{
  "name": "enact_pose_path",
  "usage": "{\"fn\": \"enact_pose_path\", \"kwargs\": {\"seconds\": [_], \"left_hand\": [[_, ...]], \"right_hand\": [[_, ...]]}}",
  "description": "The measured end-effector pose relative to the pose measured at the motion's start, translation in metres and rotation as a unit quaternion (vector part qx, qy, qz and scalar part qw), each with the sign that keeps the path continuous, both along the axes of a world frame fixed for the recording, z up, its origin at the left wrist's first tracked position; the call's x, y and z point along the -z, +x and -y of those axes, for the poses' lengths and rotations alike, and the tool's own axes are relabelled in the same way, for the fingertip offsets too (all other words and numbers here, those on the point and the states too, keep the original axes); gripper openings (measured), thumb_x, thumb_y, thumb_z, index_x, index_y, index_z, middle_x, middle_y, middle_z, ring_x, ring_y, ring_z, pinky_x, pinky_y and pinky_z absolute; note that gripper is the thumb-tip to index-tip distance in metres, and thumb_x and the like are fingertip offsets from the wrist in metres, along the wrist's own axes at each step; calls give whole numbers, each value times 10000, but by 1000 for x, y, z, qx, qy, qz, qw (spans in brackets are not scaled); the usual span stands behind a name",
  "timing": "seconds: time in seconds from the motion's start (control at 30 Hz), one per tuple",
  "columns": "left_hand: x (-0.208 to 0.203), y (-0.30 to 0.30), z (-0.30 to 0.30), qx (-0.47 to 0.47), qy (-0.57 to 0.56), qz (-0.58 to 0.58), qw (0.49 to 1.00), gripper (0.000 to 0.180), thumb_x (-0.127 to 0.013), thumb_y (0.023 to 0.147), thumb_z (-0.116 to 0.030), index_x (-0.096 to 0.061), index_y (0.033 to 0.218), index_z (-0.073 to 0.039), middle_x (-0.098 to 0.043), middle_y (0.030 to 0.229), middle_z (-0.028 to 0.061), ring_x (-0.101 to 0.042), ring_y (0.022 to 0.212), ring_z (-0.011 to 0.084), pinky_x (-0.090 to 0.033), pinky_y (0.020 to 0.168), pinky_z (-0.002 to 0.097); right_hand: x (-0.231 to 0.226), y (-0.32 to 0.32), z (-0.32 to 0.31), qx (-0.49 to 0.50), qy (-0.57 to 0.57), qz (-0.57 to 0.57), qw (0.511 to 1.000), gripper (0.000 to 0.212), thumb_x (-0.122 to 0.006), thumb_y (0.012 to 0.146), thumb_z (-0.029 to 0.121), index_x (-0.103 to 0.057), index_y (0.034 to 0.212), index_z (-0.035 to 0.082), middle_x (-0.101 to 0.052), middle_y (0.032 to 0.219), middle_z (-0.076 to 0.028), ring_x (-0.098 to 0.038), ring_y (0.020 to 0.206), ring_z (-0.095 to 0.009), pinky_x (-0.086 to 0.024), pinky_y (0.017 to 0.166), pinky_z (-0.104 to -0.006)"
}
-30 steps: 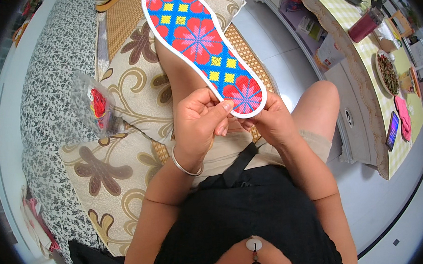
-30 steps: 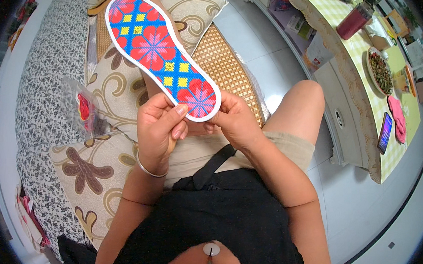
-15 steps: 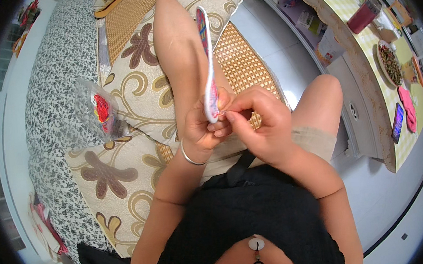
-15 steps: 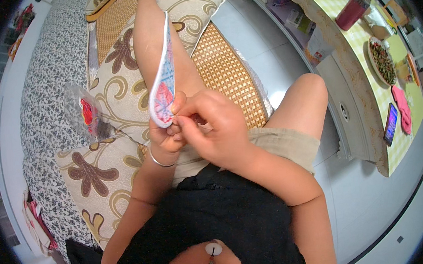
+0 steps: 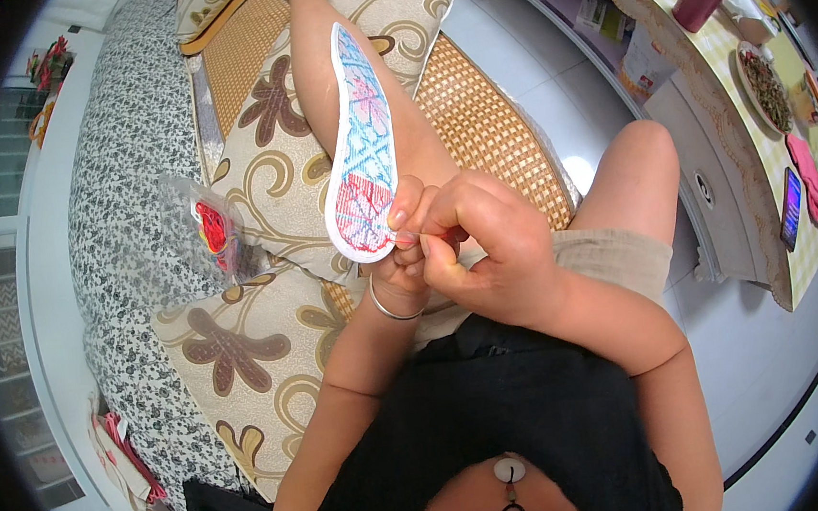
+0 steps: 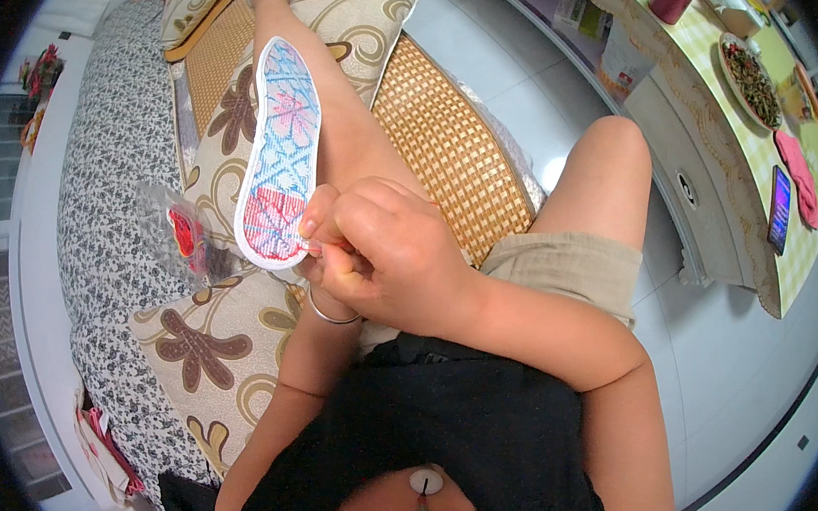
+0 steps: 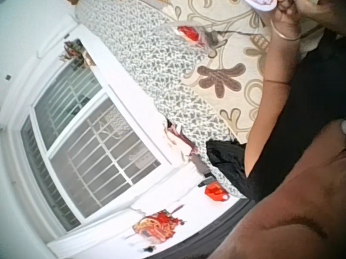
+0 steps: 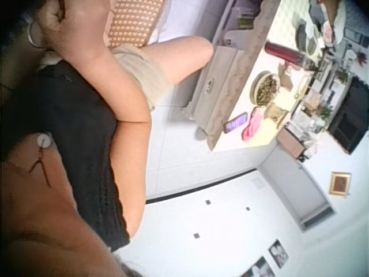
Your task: The person is sewing a decorative pattern onto an insole by hand using a needle and red thread.
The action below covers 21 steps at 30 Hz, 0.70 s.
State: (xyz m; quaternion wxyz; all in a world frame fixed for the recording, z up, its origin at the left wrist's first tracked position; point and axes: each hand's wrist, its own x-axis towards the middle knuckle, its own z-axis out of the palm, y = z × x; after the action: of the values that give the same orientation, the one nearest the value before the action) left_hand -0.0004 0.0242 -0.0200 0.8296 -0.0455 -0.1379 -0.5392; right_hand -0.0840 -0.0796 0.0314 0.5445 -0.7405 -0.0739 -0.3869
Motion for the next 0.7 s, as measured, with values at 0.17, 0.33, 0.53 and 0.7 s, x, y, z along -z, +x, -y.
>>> {"fn": "enact_pose_path", "kwargs": {"seconds": [0.17, 0.33, 0.53, 0.7], "left_hand": [[-1, 2, -2, 4, 17, 6, 1000, 195, -648, 819, -91, -496, 700, -66, -468, 598, 30, -342, 420, 63, -293, 390, 178], [4, 4, -2, 1, 12, 22, 1000, 200, -655, 817, -99, -494, 703, -64, -467, 595, 33, -359, 435, 65, -315, 402, 181], [-3, -3, -3, -25, 33, 7, 999, 202, -633, 836, -117, -489, 709, -57, -480, 596, 42, -362, 425, 66, -336, 399, 177], [0, -5, -8, -52, 98, -4, 994, 213, -585, 872, -168, -478, 745, -33, -479, 592, 52, -328, 390, 58, -325, 357, 172]], "right_hand": [[-3, 0, 0, -4, 16, 5, 1000, 178, -621, 650, -112, -523, 739, 6, -529, 667, -67, -532, 558, -150, -437, 483, -242], [-3, 0, 0, -8, 17, 5, 1000, 173, -623, 650, -111, -531, 743, 2, -535, 672, -72, -538, 560, -151, -438, 483, -239], [-1, -1, 0, -7, 14, 2, 1000, 165, -620, 653, -110, -534, 741, 0, -540, 677, -71, -539, 562, -149, -439, 483, -238], [1, 0, 3, -27, 17, -5, 999, 126, -613, 696, -93, -541, 754, -8, -556, 702, -61, -534, 571, -117, -442, 513, -231]]}}
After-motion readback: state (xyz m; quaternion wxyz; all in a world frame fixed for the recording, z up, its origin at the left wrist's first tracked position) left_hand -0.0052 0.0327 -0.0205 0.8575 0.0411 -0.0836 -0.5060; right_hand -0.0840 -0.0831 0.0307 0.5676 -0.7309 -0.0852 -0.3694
